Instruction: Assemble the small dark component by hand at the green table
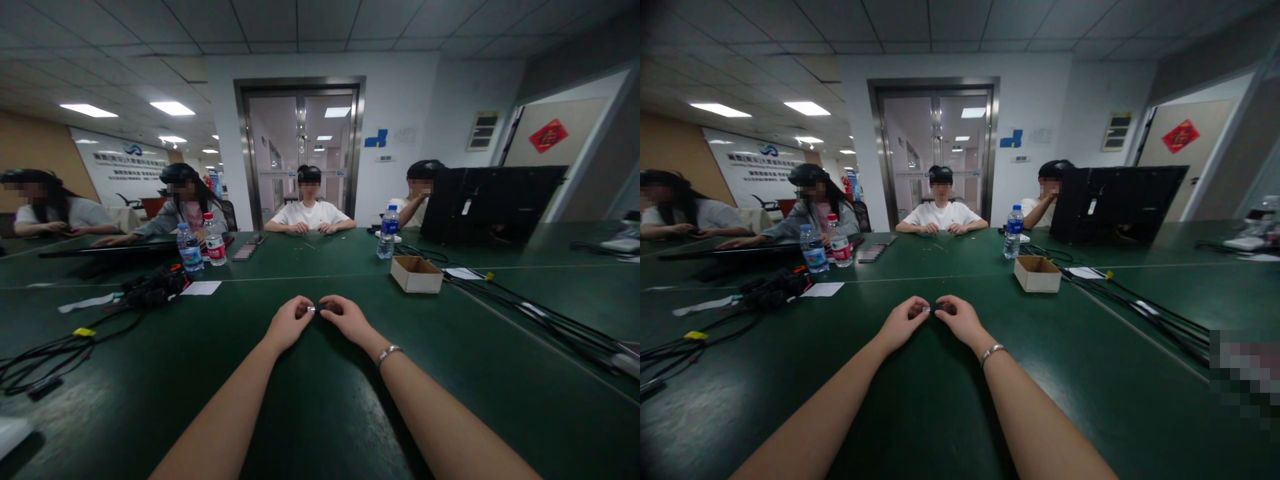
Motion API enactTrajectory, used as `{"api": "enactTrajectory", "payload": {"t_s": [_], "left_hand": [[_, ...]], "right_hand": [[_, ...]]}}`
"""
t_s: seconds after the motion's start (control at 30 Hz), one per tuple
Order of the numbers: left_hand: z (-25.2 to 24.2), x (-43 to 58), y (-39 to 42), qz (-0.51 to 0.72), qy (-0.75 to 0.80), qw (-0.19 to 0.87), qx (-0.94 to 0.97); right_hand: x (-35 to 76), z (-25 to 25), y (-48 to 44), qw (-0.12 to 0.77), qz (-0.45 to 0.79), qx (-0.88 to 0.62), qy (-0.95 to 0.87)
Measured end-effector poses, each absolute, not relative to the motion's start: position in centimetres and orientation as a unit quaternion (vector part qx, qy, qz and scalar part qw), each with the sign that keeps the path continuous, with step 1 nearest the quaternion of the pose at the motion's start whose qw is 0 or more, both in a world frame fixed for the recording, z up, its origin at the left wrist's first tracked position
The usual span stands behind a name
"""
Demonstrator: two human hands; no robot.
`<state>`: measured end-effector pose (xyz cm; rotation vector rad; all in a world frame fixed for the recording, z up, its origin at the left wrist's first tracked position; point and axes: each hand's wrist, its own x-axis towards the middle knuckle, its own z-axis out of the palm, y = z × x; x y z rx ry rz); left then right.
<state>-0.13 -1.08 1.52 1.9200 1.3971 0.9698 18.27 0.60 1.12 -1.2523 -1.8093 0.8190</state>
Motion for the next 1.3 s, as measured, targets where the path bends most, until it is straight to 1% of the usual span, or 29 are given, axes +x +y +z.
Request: {"api": "enactTrajectory", "payload": {"t_s": [0.27, 0.5, 0.7, 0.87, 1.13, 1.3], "left_hand": [[2.06, -0.12, -1.25, 0.318, 0.563, 0.289, 0.706], [1.93, -0.36, -1.14, 0.361, 0.511, 0.318, 0.712], [1.72, -0.21, -1.08, 0.346, 0.546, 0.292, 0.705], [1.78, 0.06, -1.03, 0.309, 0.576, 0.26, 0.711], [1.54, -0.15, -0.88, 0.343, 0.538, 0.267, 0.722], [1.58, -0.12, -0.77, 0.348, 0.555, 0.264, 0.708]], "right_hand": [[18.23, 0.98, 0.83, 0.392, 0.33, -0.489, -0.706], [18.28, 0.8, 1.14, 0.389, 0.318, -0.49, -0.712], [18.18, 1.04, 0.91, 0.389, 0.321, -0.494, -0.708], [18.16, 1.11, 0.78, 0.387, 0.316, -0.499, -0.707], [18.18, 0.5, 1.25, 0.394, 0.325, -0.489, -0.707], [18.18, 0.58, 1.19, 0.402, 0.33, -0.483, -0.705]]}}
